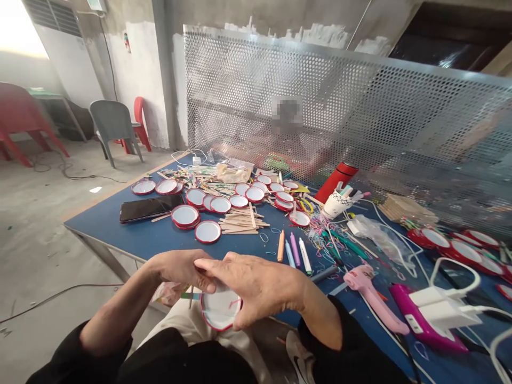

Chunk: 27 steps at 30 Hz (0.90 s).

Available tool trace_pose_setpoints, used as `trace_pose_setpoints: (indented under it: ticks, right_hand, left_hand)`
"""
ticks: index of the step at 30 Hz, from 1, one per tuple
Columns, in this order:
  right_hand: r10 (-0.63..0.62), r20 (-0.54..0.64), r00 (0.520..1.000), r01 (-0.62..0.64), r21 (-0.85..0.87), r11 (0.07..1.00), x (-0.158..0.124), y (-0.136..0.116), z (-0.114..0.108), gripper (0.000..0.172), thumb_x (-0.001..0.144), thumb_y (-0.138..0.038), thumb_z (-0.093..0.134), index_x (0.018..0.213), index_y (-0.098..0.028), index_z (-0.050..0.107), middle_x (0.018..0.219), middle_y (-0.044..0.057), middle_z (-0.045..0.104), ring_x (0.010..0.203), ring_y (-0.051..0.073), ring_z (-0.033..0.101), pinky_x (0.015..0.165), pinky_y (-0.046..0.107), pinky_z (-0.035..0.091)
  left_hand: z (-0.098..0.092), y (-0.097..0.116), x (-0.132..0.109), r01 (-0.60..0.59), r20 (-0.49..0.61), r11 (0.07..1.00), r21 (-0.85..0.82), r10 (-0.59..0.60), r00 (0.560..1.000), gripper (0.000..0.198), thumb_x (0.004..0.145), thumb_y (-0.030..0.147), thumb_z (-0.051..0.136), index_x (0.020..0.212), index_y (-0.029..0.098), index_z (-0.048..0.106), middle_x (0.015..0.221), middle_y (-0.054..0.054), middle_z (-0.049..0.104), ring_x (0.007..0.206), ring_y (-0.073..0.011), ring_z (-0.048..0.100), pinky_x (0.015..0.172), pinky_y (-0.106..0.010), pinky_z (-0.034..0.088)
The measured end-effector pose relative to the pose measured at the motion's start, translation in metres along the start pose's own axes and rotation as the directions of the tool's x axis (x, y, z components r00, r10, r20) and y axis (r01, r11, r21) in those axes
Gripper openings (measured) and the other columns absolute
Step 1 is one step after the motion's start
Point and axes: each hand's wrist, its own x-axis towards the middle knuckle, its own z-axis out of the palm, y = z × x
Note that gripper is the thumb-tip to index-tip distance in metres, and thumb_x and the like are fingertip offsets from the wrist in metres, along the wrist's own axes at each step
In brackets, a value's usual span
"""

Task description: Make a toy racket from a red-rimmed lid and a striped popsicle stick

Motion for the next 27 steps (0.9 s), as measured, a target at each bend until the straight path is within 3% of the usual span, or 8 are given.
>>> trace_pose_setpoints:
  ticks: [3, 7, 9, 11, 12, 15, 17, 27]
  right_hand:
    - [0.006, 0.059, 0.998, -0.006, -0.005, 1.0, 0.005, 0.003, 0.004, 0.113, 0.059, -0.021, 0.09, 0.16, -0.024, 0.04, 0.126, 0.007, 0.07, 0.11, 0.027, 0.066, 0.092, 0.03, 0.052]
    - [-0.067, 0.085, 0.994, 0.06, 0.081, 0.995, -0.002, 0.01, 0.004, 0.107, 0.068, -0.032, 0.088, 0.161, -0.021, 0.038, 0.145, 0.012, 0.062, 0.128, 0.03, 0.059, 0.108, 0.036, 0.045]
    - [-0.093, 0.011, 0.996, 0.089, 0.197, 0.976, -0.014, 0.018, 0.0, 0.097, 0.073, -0.037, 0.085, 0.158, -0.021, 0.042, 0.151, 0.012, 0.058, 0.131, 0.028, 0.059, 0.108, 0.036, 0.046]
    - [0.032, -0.157, 0.987, 0.012, 0.272, 0.962, -0.027, 0.031, -0.006, 0.073, 0.082, -0.039, 0.078, 0.149, -0.021, 0.053, 0.14, 0.011, 0.066, 0.115, 0.024, 0.068, 0.092, 0.033, 0.054]
    - [0.152, -0.26, 0.954, -0.08, 0.267, 0.96, -0.033, 0.039, -0.009, 0.057, 0.088, -0.038, 0.071, 0.141, -0.022, 0.06, 0.127, 0.01, 0.072, 0.102, 0.021, 0.072, 0.081, 0.031, 0.056]
    - [0.436, -0.541, 0.719, -0.499, 0.036, 0.866, -0.041, 0.069, -0.01, 0.023, 0.096, -0.028, 0.054, 0.108, -0.023, 0.073, 0.097, 0.004, 0.077, 0.081, 0.02, 0.072, 0.073, 0.031, 0.054]
    - [0.473, -0.576, 0.667, -0.619, -0.074, 0.782, -0.038, 0.085, -0.005, 0.018, 0.091, -0.018, 0.055, 0.094, -0.021, 0.073, 0.095, 0.006, 0.075, 0.09, 0.022, 0.071, 0.081, 0.033, 0.052]
    - [0.491, -0.497, 0.715, -0.687, -0.37, 0.626, 0.001, 0.101, 0.015, 0.014, 0.096, -0.017, 0.059, 0.096, -0.018, 0.073, 0.108, 0.014, 0.076, 0.109, 0.028, 0.069, 0.091, 0.034, 0.046]
  left_hand:
    - [0.006, 0.002, -0.001, 0.01, -0.051, 1.0, 0.015, -0.01, 0.999, 0.035, 0.065, 0.044, 0.079, 0.063, 0.019, 0.055, 0.059, 0.008, 0.043, 0.061, -0.0106, 0.037, 0.055, -0.024, 0.031]
    - [0.011, 0.003, -0.002, -0.013, -0.109, 0.999, 0.031, 0.016, 0.994, 0.029, 0.069, 0.039, 0.074, 0.062, 0.018, 0.055, 0.059, 0.008, 0.041, 0.062, -0.0102, 0.035, 0.056, -0.024, 0.029]
    - [0.013, 0.001, -0.001, -0.013, -0.1, 0.999, 0.031, 0.016, 0.995, 0.03, 0.07, 0.042, 0.076, 0.064, 0.018, 0.058, 0.059, 0.008, 0.044, 0.06, -0.0105, 0.036, 0.056, -0.025, 0.028]
    - [0.015, -0.002, 0.0, -0.006, -0.101, 1.0, 0.024, 0.008, 0.995, 0.034, 0.071, 0.047, 0.077, 0.067, 0.018, 0.06, 0.058, 0.008, 0.045, 0.058, -0.0106, 0.037, 0.055, -0.025, 0.027]
    - [0.016, -0.003, 0.001, -0.008, -0.112, 1.0, 0.005, 0.008, 0.994, 0.036, 0.07, 0.05, 0.078, 0.069, 0.018, 0.061, 0.059, 0.008, 0.047, 0.058, -0.0109, 0.039, 0.055, -0.025, 0.028]
    - [0.021, -0.005, 0.002, -0.035, -0.183, 0.996, -0.078, 0.02, 0.983, 0.038, 0.068, 0.051, 0.078, 0.082, 0.018, 0.064, 0.066, 0.006, 0.057, 0.062, -0.0131, 0.046, 0.058, -0.025, 0.034]
    - [0.024, -0.006, 0.002, -0.044, -0.229, 0.992, -0.118, 0.016, 0.973, 0.041, 0.067, 0.051, 0.079, 0.087, 0.019, 0.063, 0.068, 0.005, 0.059, 0.063, -0.0138, 0.049, 0.058, -0.025, 0.035]
    - [0.025, -0.012, 0.005, -0.081, -0.311, 0.982, -0.169, 0.025, 0.95, 0.052, 0.068, 0.06, 0.08, 0.089, 0.02, 0.056, 0.066, 0.007, 0.058, 0.061, -0.0136, 0.053, 0.057, -0.025, 0.04]
